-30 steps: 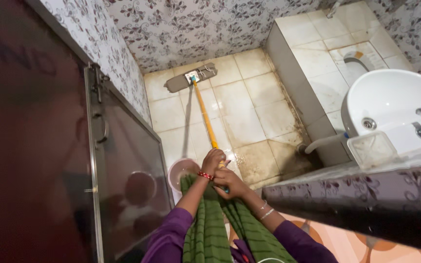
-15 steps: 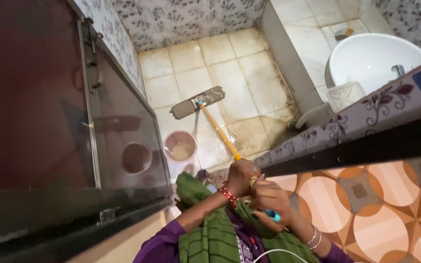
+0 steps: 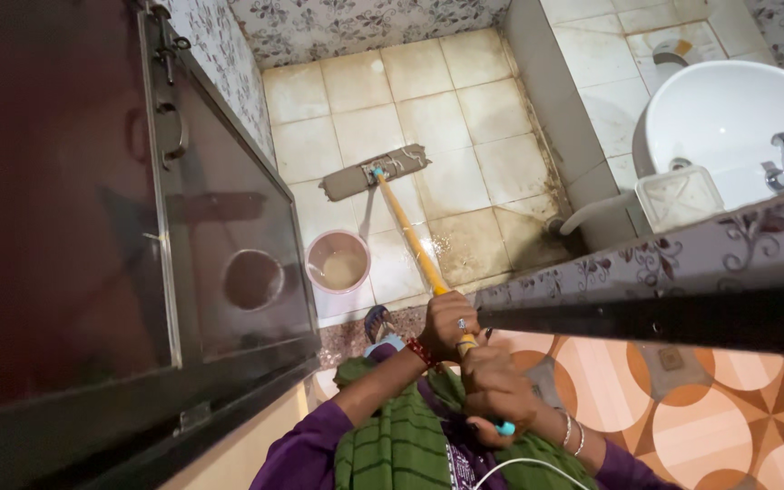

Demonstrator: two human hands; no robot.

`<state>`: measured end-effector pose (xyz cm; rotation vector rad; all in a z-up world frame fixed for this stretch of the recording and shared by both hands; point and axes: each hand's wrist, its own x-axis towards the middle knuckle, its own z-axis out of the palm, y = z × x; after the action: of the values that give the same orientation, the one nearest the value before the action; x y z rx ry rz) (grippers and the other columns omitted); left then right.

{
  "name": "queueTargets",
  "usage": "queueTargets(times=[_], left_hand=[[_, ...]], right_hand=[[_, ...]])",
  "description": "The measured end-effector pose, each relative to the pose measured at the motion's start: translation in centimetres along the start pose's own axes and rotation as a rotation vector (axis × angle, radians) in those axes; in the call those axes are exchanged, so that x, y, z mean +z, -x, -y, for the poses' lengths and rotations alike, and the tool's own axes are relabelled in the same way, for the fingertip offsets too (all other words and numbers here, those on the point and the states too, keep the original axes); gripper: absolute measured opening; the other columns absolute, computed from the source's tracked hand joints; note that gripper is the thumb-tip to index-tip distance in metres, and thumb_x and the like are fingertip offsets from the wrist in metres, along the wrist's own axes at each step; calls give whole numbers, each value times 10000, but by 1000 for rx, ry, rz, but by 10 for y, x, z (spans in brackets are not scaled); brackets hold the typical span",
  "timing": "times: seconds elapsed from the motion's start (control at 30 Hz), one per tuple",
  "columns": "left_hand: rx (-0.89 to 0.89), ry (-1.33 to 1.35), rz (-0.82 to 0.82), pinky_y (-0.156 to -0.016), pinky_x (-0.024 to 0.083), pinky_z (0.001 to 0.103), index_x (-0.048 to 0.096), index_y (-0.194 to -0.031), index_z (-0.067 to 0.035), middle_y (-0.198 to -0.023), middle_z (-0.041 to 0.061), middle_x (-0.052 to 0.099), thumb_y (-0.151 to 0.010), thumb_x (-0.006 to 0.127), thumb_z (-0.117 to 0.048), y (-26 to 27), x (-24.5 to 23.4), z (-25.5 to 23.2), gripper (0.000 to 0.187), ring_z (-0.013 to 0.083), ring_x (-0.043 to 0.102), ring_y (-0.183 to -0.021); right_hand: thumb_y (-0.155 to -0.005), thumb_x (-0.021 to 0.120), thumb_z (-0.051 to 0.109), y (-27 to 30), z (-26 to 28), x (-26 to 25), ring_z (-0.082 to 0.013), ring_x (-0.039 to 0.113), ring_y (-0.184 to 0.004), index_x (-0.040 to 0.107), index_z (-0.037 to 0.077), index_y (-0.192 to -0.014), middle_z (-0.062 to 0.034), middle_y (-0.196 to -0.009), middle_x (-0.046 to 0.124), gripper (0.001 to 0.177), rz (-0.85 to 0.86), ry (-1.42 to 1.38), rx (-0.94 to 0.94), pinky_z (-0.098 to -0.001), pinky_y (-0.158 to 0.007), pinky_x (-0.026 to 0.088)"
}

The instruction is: The person mops a tiled bathroom floor using a flat mop with a yellow handle. They repeatedly push and pull the mop across the floor, occasionally dipping it into a pink bucket of water to wet it. The task is performed in a small bathroom with a sink and a metal cabinet.

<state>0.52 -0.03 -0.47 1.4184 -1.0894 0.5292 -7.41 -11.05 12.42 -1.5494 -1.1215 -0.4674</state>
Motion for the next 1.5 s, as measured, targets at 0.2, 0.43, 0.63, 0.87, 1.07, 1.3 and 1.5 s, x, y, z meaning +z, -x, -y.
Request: queueTargets(times=[0.2, 0.43, 0.63, 0.87, 1.07, 1.3, 1.5], left_hand=[[-67, -66, 62, -563, 409, 408, 479, -637, -111, -621, 50, 479, -687, 747, -129, 23, -12, 76, 273, 277, 526, -577], [-362, -283, 131, -808, 496, 447, 560, -767, -67, -846, 121, 606, -787, 717, -80, 49, -45, 229, 159, 336, 618, -872], [-542, -459, 272, -995, 483, 447, 627, -859, -73, -1002, 91, 677, -825, 709, -96, 58, -82, 343, 92, 342, 590, -1266], [-730, -399, 294, -1039, 480, 409, 645, -887, -96, -1091, 63, 699, -948, 565, -91, 68, -81, 353, 100, 304, 545, -1370], [-565, -468, 255, -1023, 464, 429, 677, -977, -61, -1231, 176, 671, -881, 589, -103, 95, -75, 294, 136, 334, 562, -1264], [-498, -370, 233, -885, 531, 410, 620, -827, -73, -938, 110, 666, -793, 656, -59, 85, -48, 150, 51, 322, 652, -992], [-398, -294, 168, -743, 516, 419, 594, -755, -105, -787, 85, 623, -741, 698, -124, 43, -28, 7, 107, 317, 649, -832]], right_hand=[[-802, 655, 62, 24, -81, 6, -289, 545, -600, 620, 4, -821, -101, -719, 527, 70, 33, 41, 28, -420, -593, 455], [-635, 638, 36, 48, -258, 15, -315, 530, -621, 583, 24, -741, -124, -706, 512, 120, 53, 178, 161, -419, -571, 407], [-706, 566, -13, 23, -348, 27, -317, 626, -821, 646, 44, -869, -102, -850, 651, 191, -21, 266, 332, -418, -782, 504], [-712, 601, -25, 36, -353, 34, -336, 592, -877, 645, 40, -895, -127, -903, 610, 200, -16, 244, 445, -415, -799, 486], [-701, 655, -19, 52, -300, 53, -341, 579, -855, 648, 24, -930, -141, -905, 596, 234, 60, 265, 379, -422, -776, 468], [-754, 650, -13, 46, -148, 57, -328, 572, -838, 609, 20, -883, -134, -879, 561, 140, -4, 265, 456, -396, -754, 472], [-762, 641, 12, 24, -9, 42, -289, 545, -761, 641, 35, -868, -109, -804, 544, 109, 21, 234, 494, -396, -708, 453]])
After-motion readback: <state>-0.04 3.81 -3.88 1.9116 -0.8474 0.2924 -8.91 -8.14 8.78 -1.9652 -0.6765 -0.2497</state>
